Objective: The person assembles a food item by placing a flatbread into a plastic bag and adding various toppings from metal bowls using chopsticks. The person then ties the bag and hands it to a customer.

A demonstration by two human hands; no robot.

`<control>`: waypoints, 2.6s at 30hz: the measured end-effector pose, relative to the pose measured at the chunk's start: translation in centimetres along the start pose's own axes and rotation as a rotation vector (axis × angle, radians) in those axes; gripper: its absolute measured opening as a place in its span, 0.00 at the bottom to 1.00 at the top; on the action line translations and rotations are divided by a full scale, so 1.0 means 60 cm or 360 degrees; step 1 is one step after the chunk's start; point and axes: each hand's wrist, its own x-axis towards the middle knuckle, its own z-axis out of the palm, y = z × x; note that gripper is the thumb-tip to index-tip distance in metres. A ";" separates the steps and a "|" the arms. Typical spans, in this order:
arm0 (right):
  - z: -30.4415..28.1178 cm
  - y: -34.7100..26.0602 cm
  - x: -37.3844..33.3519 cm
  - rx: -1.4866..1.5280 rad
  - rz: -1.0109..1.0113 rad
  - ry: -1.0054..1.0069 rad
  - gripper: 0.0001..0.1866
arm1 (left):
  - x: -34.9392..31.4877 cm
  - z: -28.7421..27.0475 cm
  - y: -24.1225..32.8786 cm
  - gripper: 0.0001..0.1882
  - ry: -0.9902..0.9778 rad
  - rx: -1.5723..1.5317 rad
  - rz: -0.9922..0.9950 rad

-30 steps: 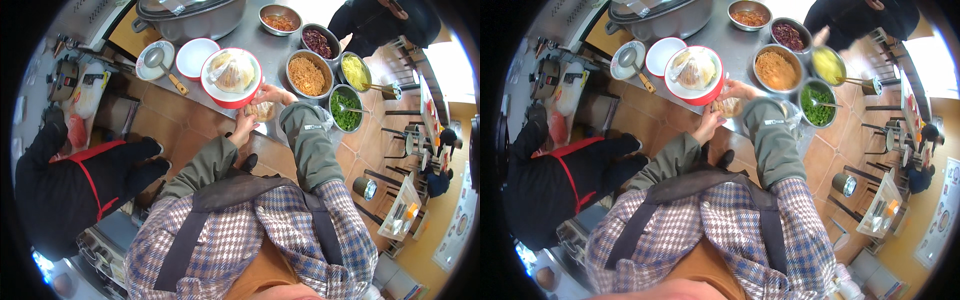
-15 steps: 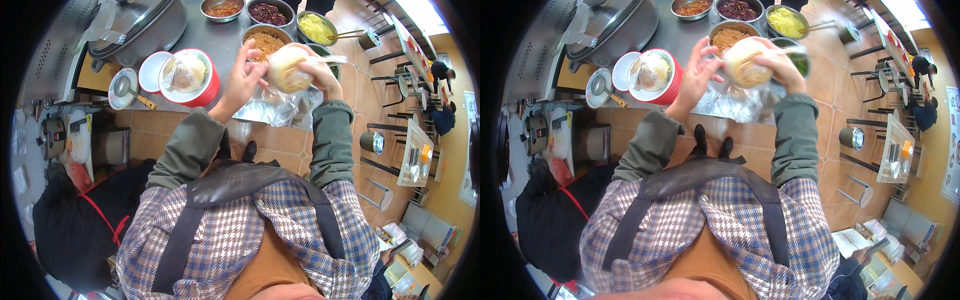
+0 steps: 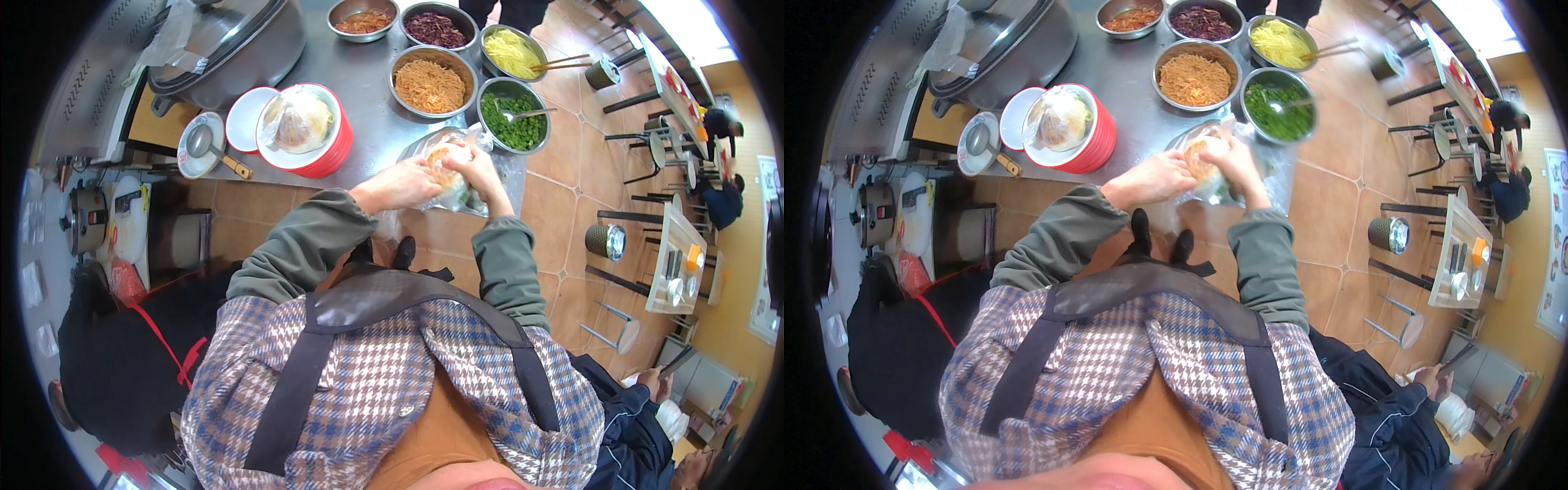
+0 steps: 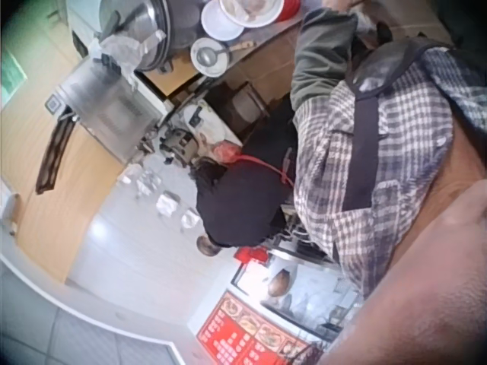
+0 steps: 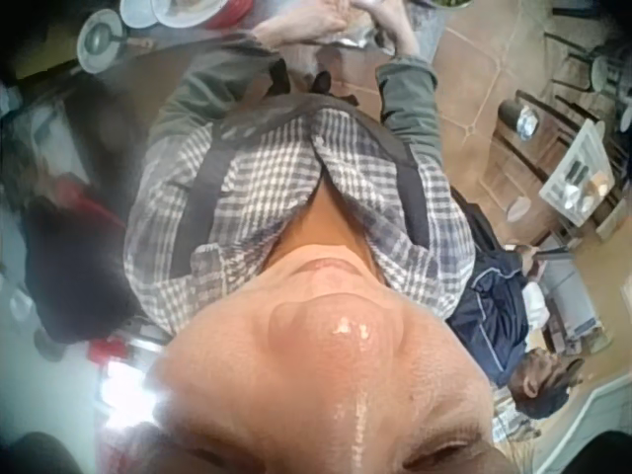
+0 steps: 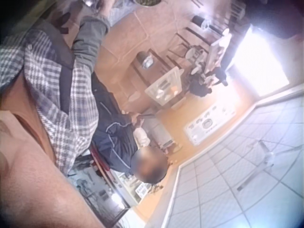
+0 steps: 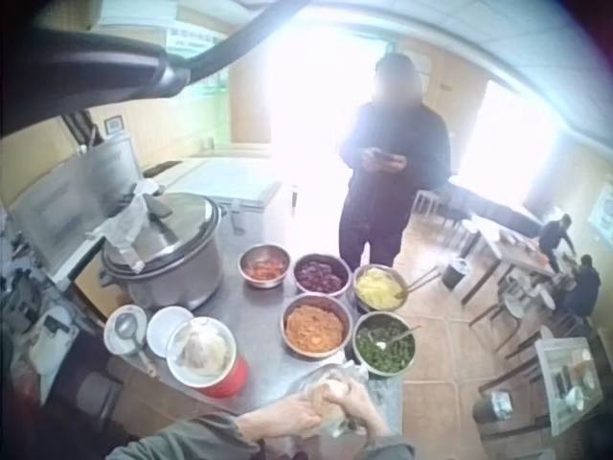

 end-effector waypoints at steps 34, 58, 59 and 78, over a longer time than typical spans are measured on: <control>0.333 -0.357 0.158 -0.1015 -0.1112 -0.0872 0.44 | -0.125 0.001 0.032 0.06 0.1089 -0.0097 -0.0431; 0.039 -0.111 0.040 -0.1433 -0.0426 -0.0629 0.21 | -0.083 -0.055 0.023 0.08 0.1030 -0.0248 -0.0400; 0.005 -0.096 0.031 -0.1565 -0.0777 -0.0366 0.22 | -0.088 -0.054 0.022 0.09 0.1005 -0.0261 -0.0421; -0.057 -0.412 -0.198 -0.2123 -0.2272 0.0274 0.13 | -0.116 -0.329 0.040 0.08 0.1129 -0.0107 -0.0399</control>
